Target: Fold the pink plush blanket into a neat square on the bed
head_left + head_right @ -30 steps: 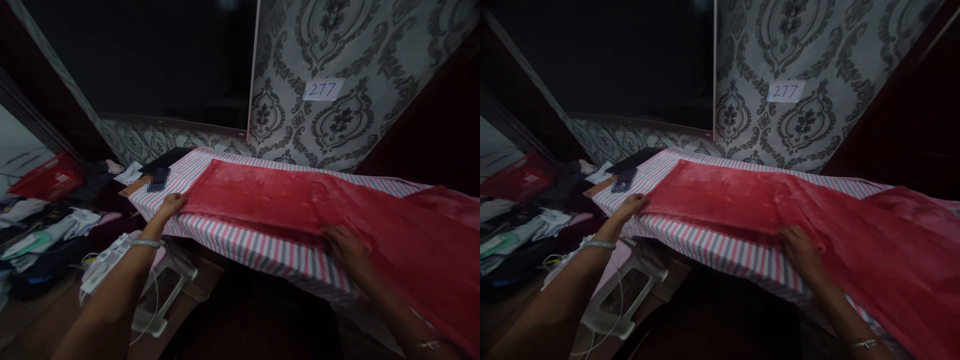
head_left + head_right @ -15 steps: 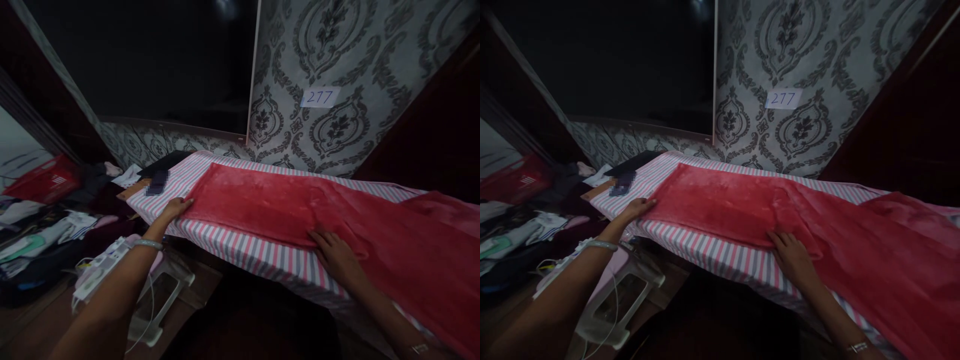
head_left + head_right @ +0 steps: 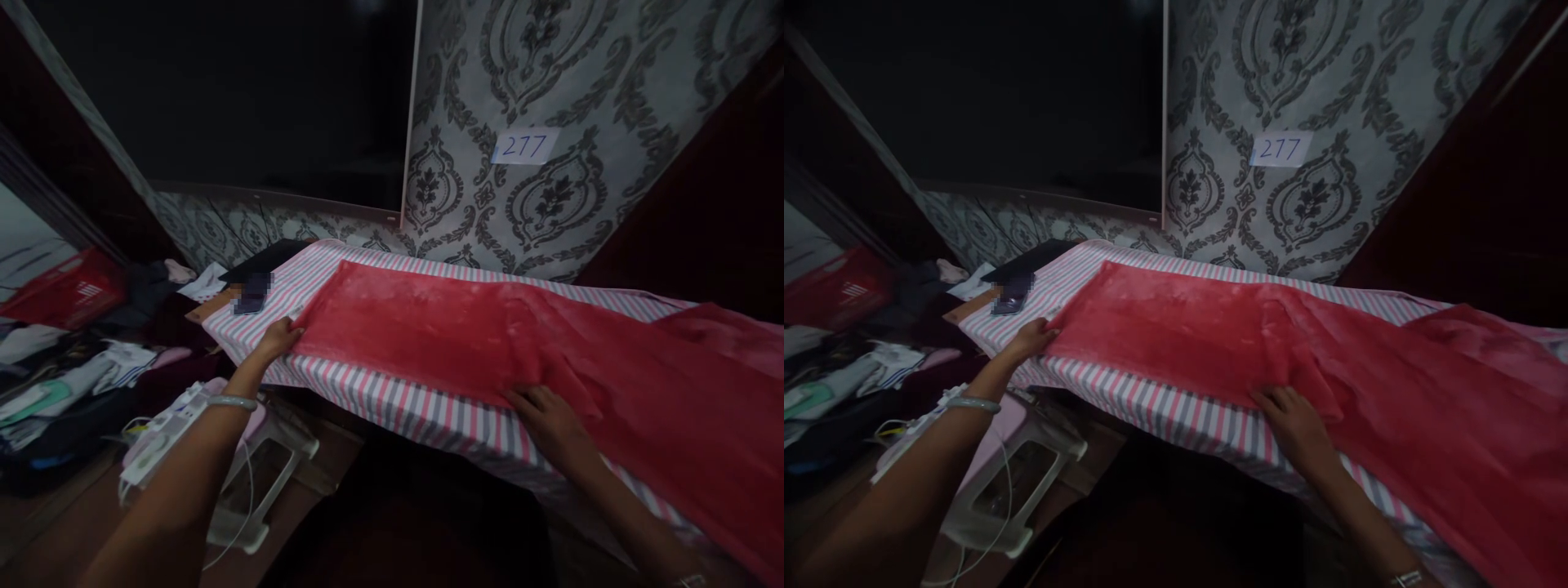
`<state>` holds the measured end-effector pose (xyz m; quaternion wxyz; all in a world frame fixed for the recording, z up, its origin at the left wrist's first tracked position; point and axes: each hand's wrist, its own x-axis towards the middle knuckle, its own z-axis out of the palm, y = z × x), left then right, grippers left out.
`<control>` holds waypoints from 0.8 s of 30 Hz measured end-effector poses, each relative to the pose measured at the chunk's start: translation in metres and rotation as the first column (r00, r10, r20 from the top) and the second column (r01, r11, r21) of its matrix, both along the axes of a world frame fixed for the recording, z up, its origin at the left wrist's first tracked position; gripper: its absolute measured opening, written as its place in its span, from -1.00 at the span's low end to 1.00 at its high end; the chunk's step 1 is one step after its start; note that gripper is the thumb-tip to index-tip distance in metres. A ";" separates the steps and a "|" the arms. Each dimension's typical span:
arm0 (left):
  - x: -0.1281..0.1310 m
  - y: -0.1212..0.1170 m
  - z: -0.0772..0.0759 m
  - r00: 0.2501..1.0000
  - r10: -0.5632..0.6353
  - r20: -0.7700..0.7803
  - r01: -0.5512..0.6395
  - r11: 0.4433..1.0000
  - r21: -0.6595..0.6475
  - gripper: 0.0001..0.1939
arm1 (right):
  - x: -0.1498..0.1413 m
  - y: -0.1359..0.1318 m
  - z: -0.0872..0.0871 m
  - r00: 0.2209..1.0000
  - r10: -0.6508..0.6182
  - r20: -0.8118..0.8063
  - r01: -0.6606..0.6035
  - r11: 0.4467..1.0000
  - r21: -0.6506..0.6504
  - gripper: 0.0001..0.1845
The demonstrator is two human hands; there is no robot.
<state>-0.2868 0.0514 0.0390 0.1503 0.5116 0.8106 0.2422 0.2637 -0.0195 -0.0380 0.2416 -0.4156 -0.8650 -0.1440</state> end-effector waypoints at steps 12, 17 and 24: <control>0.011 -0.004 0.001 0.929 0.054 0.366 -0.052 0.999 -0.014 -0.74 | -0.002 0.007 -0.007 0.983 -0.159 0.096 0.167 0.983 -0.077 -0.49; 0.018 -0.005 0.010 0.837 0.044 0.545 -0.084 0.995 0.049 -0.67 | -0.008 0.015 0.002 0.984 -0.167 0.065 0.172 0.982 -0.076 -0.53; 0.005 -0.003 0.036 0.854 0.059 0.517 -0.139 0.983 0.117 -0.58 | 0.004 0.009 0.033 0.997 -0.061 -0.044 0.060 0.998 -0.007 -0.64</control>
